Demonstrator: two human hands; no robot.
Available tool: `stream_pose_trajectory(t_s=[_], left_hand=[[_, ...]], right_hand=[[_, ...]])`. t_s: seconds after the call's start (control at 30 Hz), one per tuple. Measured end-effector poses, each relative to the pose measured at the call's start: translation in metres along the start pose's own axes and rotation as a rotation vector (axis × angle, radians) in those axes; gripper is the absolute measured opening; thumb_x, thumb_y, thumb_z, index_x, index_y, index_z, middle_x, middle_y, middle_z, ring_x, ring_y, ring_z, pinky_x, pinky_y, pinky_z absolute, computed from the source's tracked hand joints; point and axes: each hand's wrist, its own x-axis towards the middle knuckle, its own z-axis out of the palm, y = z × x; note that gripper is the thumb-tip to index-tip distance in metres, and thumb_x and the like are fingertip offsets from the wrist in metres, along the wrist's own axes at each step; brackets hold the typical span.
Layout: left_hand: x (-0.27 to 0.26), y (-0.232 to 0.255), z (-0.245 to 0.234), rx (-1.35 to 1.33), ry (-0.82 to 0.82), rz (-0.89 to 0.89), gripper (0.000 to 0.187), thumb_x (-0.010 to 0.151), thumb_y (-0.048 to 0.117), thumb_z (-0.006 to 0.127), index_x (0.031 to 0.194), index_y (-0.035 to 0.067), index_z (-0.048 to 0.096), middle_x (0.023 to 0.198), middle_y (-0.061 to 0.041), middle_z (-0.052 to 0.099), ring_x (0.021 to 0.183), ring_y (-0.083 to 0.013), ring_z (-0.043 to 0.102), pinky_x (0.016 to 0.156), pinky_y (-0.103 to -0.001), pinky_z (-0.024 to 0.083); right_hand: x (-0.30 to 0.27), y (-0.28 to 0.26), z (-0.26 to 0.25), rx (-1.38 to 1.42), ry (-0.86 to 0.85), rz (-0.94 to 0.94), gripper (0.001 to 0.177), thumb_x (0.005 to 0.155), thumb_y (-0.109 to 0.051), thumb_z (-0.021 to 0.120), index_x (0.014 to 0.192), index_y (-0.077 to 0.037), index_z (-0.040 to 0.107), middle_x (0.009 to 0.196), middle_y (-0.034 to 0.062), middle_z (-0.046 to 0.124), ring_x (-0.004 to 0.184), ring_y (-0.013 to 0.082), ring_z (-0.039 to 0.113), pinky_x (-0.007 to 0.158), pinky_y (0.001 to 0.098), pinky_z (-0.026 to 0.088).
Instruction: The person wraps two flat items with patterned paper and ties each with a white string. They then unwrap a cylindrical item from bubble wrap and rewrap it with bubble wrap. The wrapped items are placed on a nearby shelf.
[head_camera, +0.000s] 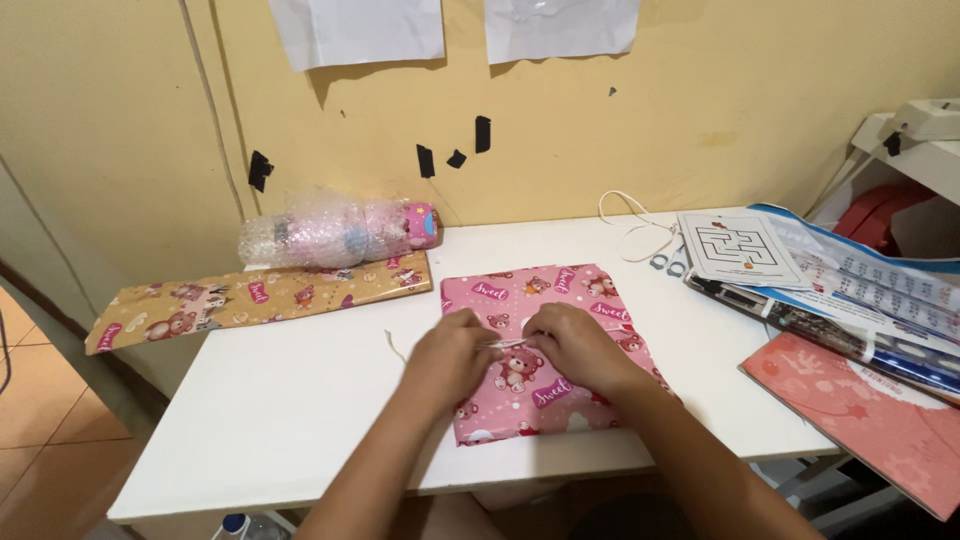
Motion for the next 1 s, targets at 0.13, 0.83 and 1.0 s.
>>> stream_pose_trajectory(t_s=[0.13,0.83,1.0], left_hand=[[0.014,0.008,0.012,0.033,-0.008,0.074,0.017,0.084,0.023,0.077,0.085,0.007,0.079,0.098,-0.013,0.071,0.097,-0.0336,0.067,0.085,-0.045,0.054],[0.044,-0.019,0.026,-0.334,-0.35,-0.298,0.019,0.093,0.017,0.065,0.097,0.003,0.076,0.072,-0.013,0.072,0.061,-0.0206,0.065,0.061,-0.038,0.054],[0.056,-0.039,0.038,-0.31,-0.473,-0.234,0.02,0.094,0.016,0.066,0.102,0.004,0.079,0.075,-0.013,0.072,0.064,-0.0198,0.065,0.063,-0.036,0.054]], right_hand=[[-0.001,0.002,-0.002,-0.023,-0.002,-0.026,0.009,0.082,-0.006,0.072,0.09,-0.002,0.075,0.086,0.0154,0.071,0.086,0.0329,0.068,0.078,0.042,0.054],[-0.003,-0.003,0.022,-0.04,0.097,0.137,0.012,0.087,-0.007,0.065,0.093,0.0,0.072,0.088,0.0192,0.07,0.088,0.0365,0.068,0.08,0.046,0.054],[-0.004,-0.006,0.018,-0.03,0.149,0.085,0.009,0.087,-0.007,0.066,0.091,-0.001,0.071,0.087,0.018,0.07,0.089,0.0363,0.066,0.079,0.0457,0.052]])
